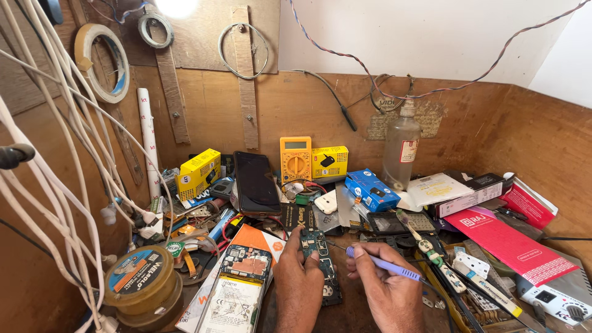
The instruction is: The person is repairing a small electronic device, likely a mobile phone. They use a screwdriver to remove screws from the device's casing and then carefully separate the components to access the internal circuitry.
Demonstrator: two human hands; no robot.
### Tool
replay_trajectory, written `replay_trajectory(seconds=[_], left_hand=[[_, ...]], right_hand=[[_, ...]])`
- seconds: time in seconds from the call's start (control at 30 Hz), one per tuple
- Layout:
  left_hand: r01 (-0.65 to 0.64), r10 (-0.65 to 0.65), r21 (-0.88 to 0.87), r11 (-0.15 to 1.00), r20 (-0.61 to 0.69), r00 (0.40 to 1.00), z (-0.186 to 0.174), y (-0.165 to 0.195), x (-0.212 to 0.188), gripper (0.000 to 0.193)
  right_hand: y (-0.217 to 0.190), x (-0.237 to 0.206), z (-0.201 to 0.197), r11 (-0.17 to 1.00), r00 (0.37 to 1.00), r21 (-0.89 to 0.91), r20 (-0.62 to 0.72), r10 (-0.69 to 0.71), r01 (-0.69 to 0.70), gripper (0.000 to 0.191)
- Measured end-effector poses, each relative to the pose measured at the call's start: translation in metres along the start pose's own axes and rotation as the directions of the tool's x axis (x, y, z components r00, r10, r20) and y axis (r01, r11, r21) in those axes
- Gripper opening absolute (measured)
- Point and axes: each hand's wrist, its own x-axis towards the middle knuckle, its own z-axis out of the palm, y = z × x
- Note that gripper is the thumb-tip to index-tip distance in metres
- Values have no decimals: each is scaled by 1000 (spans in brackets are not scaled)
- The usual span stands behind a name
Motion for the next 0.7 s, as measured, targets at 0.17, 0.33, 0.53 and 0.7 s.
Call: replay_trajectory(seconds=[0.17, 0.33, 0.53, 0.7], left_hand=[[-37, 37, -1, 999, -24, 999, 0, -3, 2, 62], [-51, 51, 13, 999, -40, 998, 2, -6, 3, 62], [-114, 112, -57, 992, -50, 993, 3, -9, 4, 65], [-77, 76, -16, 997, -31, 997, 2, -7, 3, 63]], right_hand=[[-2, -4, 3, 996, 997, -56, 11, -70, 71, 22], [-4, -6, 3, 993, 997, -91, -9, -77, 76, 20], [-8, -8, 3, 986, 997, -150, 3, -75, 75, 20], [-11, -9, 3, 983, 997, -167, 8, -70, 71, 20]])
